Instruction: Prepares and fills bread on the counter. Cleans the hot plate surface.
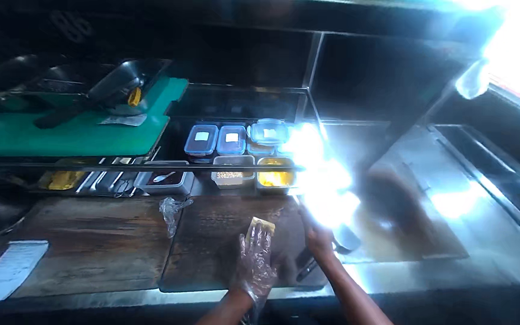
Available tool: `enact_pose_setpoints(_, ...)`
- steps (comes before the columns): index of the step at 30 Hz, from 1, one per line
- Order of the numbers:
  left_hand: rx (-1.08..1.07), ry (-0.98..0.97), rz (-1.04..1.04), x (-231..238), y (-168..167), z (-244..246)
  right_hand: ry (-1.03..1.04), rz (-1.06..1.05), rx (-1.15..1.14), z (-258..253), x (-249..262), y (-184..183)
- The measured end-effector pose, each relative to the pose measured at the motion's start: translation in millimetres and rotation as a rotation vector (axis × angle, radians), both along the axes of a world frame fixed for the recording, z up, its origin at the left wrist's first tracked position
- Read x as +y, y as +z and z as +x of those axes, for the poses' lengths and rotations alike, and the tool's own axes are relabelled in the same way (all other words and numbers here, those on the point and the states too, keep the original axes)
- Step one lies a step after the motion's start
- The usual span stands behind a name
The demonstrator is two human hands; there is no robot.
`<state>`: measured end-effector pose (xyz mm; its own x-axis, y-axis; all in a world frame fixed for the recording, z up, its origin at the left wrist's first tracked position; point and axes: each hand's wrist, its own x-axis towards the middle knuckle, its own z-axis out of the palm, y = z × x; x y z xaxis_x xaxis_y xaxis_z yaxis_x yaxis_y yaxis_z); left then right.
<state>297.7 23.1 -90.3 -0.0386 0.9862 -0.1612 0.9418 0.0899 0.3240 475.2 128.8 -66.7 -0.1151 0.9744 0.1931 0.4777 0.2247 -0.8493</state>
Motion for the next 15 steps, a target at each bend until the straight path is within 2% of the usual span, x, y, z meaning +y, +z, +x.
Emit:
enact_pose_setpoints(1,0.047,0.022,-0.040,4,-6,4,0.040,-0.046,-0.004,1,11,1)
enact_pose_setpoints(3,-0.077,0.124,-0.032,11,-11,-12,0.084,-0.097,-0.027,5,39,-1)
enact_pose_setpoints(6,-0.601,0.354,-0.136,2,1,-81,0.165,0.031,-0.121,10,77,-8)
enact_pose_setpoints(7,-0.706,0.395,-0.180,-3,1,-102,0.177,0.094,-0.201,8,88,-8)
enact_pose_setpoints(9,-0.670,0.408,-0.248,-3,11,-111,0.213,0.060,-0.411,-4,108,2)
enact_pose_setpoints(11,-0.417,0.442,-0.303,8,23,-87,0.298,-0.036,-0.597,-20,133,6)
enact_pose_setpoints(12,-0.296,0.465,-0.378,16,26,-76,0.340,-0.017,-0.660,-29,149,-5)
enact_pose_setpoints(13,-0.209,0.499,-0.430,22,25,-68,0.389,-0.022,-0.710,-37,163,-13)
enact_pose_setpoints(15,-0.199,0.601,-0.411,28,19,-68,0.475,-0.116,-0.643,-47,184,-17)
